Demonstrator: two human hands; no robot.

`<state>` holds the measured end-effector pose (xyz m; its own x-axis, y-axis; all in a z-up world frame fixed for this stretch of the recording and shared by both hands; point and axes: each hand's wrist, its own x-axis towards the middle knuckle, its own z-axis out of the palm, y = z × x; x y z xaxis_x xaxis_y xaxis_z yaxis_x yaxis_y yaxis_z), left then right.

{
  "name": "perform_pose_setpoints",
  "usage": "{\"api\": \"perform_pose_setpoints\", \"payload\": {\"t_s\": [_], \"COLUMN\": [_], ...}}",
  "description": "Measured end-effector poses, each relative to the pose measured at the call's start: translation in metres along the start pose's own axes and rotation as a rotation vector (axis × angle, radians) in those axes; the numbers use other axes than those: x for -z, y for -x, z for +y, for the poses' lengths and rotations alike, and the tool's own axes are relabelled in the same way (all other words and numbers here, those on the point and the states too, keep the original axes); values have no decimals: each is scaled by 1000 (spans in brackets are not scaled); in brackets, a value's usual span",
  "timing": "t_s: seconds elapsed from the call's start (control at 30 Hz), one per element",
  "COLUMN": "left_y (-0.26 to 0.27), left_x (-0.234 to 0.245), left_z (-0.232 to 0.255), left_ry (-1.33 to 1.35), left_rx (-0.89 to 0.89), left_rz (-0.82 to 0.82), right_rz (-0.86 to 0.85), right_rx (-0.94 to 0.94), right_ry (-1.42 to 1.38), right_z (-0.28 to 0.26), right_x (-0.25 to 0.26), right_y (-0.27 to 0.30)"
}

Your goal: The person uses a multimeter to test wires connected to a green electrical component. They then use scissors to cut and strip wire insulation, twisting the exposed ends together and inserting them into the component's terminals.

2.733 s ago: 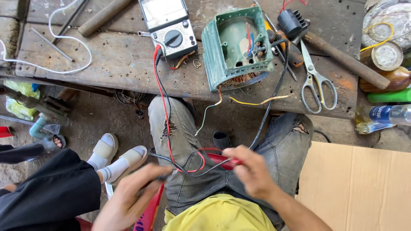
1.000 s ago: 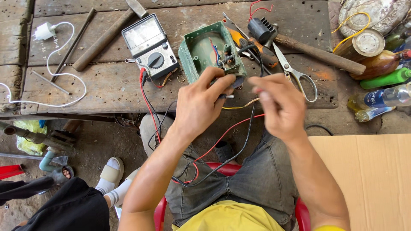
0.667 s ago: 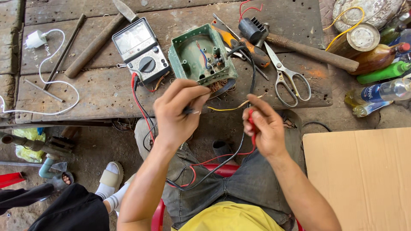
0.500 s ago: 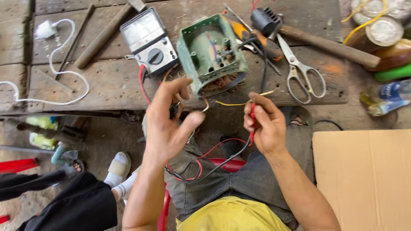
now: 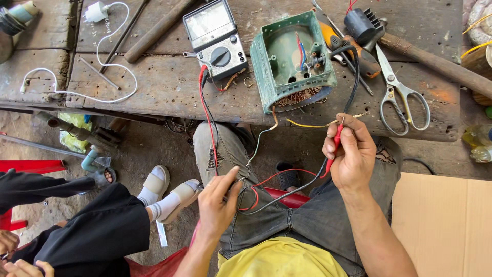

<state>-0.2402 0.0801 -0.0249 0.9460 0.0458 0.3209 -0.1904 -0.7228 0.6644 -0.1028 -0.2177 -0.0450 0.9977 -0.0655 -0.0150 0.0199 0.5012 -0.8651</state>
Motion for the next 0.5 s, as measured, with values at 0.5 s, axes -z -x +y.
{"api": "perform_pose_setpoints", "payload": {"t_s": [0.5], "left_y": [-27], "left_x": [-11], "left_z": [15], "left_ry": [20], "left_rx": [-96], "left_rz": [78], "right_rz": [-32], "right_rx": [34], "right_ry": [-18], "right_z": [-1], "right_x": [0], "right_y": [1]}}
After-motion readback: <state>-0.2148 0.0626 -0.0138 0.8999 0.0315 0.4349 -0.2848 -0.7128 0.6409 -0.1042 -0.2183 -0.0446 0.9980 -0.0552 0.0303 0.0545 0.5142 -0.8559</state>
